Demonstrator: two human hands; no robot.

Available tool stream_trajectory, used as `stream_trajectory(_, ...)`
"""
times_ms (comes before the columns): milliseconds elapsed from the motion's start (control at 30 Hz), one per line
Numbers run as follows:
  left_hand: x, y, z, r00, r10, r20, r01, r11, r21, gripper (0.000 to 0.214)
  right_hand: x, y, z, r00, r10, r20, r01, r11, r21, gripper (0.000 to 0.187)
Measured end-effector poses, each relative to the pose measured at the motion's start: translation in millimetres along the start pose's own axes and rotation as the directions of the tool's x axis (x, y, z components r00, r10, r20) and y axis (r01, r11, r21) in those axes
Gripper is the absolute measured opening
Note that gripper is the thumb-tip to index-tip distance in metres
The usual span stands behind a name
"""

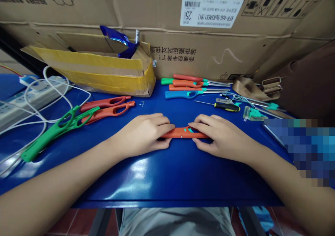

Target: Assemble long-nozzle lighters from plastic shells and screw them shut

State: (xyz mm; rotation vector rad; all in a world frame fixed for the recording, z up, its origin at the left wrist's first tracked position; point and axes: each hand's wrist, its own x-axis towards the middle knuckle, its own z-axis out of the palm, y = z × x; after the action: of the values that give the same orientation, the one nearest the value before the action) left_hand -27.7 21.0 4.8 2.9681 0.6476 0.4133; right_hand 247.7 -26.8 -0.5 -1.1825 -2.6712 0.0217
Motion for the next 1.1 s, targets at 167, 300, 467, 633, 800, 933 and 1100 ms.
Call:
stream_trajectory(167,-1.4,-3.2,2.9,0.998,0.034,-0.051,-0.035,0.999,-0.022,0.029,-1.1,-0.6,-1.1,1.000,0.008,0.028,-0.010,0.998,0.068,0.035)
stream_trajectory(300,-1.7,0.6,4.1,0.997,0.042,-0.070,-0.046,0.997,-0.057,0.029,0.7,-2.9,-4.2,0.998,0.011,0.062,-0.020,0.990,0.136,0.031)
stream_trajectory(467,-0.8,2.9,4.3,0.994,0.041,-0.097,-0.047,0.997,-0.068,0.029,2.2,-1.9,-4.3,0.997,0.022,0.069,-0.033,0.986,0.165,0.030)
stream_trajectory(633,-0.8,-2.9,-2.1,0.992,0.056,-0.111,-0.060,0.998,-0.029,0.027,-1.7,7.4,-6.8,0.999,0.026,0.044,-0.032,0.989,0.148,0.034)
stream_trajectory(800,-1.9,-3.6,-8.1,0.987,0.064,-0.144,-0.071,0.996,-0.044,0.026,-6.1,12.5,-11.7,1.000,-0.005,0.012,0.003,0.993,0.122,0.030)
stream_trajectory(933,-0.8,0.1,-10.8,0.995,-0.025,-0.092,0.013,0.992,-0.127,0.026,-5.0,10.8,-12.6,0.998,0.044,0.048,-0.049,0.995,0.091,0.028)
stream_trajectory(1100,8.7,10.8,-8.1,0.905,-0.392,0.165,0.392,0.621,-0.679,0.036,-3.7,7.4,-13.8,0.996,0.087,0.005,-0.087,0.986,0.139,0.046)
